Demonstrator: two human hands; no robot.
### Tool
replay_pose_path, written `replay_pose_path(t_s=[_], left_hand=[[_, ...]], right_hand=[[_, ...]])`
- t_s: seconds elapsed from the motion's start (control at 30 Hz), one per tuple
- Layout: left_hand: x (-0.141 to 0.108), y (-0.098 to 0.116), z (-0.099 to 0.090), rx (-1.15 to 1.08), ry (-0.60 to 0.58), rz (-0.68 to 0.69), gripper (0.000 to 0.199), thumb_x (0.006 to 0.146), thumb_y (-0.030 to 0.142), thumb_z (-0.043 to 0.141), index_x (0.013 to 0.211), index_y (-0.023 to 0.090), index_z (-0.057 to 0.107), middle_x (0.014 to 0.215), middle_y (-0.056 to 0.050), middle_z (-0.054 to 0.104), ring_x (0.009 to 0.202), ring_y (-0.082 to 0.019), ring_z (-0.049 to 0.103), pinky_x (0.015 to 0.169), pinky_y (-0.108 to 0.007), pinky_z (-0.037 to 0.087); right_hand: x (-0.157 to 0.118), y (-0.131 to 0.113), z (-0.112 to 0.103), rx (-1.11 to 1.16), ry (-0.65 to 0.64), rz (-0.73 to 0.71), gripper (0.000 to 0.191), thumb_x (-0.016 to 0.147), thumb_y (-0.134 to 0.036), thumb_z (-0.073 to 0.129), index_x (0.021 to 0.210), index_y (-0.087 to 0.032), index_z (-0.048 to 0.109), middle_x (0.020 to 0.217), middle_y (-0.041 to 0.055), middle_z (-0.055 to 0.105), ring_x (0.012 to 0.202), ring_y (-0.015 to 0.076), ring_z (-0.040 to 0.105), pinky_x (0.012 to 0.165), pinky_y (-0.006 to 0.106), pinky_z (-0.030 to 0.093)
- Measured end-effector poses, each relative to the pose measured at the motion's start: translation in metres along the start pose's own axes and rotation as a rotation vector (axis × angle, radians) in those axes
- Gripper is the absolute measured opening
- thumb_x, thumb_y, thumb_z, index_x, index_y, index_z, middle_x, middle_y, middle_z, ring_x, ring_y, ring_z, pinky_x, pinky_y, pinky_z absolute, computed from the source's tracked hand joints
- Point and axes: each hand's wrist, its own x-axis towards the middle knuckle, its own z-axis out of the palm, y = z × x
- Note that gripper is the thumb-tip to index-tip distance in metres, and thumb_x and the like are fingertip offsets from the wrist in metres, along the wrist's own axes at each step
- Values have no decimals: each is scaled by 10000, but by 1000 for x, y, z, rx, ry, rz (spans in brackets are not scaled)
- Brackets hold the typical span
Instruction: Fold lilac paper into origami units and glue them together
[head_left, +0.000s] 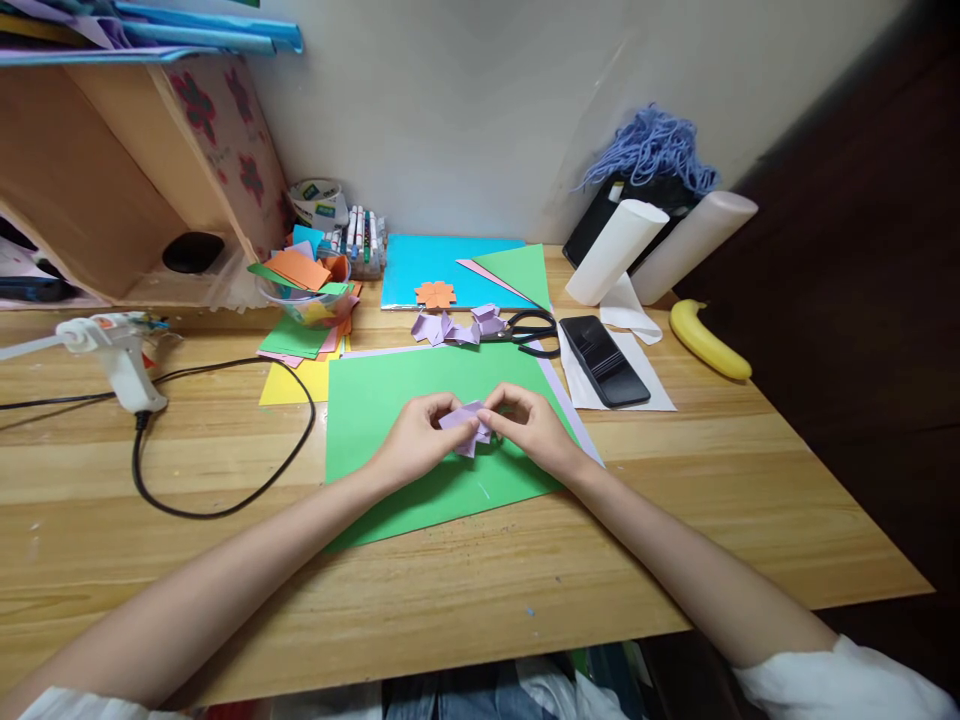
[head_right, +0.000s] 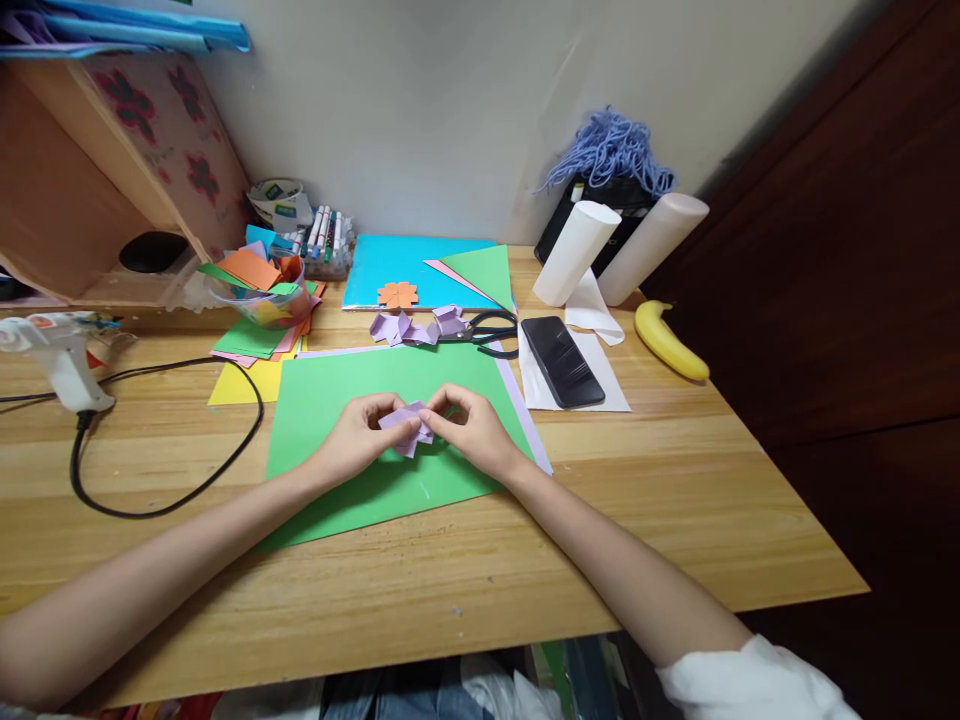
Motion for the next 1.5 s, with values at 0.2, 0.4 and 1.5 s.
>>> replay_pose_path(t_s=[0.2, 0.4, 1.5], left_hand=[[2, -1, -1, 53, 154, 90, 245, 752, 357, 586, 686, 127, 642, 659, -6, 532, 607, -115, 486, 516, -204, 336], [3, -3, 0, -51, 128, 6, 292, 728, 386, 613, 763, 99, 655, 676, -35, 627, 605, -134, 531, 537, -215, 375], [7, -4, -3, -111, 68, 3, 331, 628, 346, 713, 830, 132, 560, 689, 1, 599, 601, -124, 554, 531, -217, 421]], right_hand=[[1, 3, 1, 6, 7, 12, 231, 726, -342, 642, 680, -167, 498, 657, -29, 495, 561, 81, 458, 519, 206, 375], [2, 6, 1, 9, 28, 17, 243, 741, -361, 624, 660, -160, 514, 609, -31, 499, 509, 84, 473, 489, 215, 390], [0, 3, 6, 4, 98, 20, 276, 716, -403, 638, 651, -157, 534, 610, -13, 536, 497, 84, 496, 476, 216, 404]])
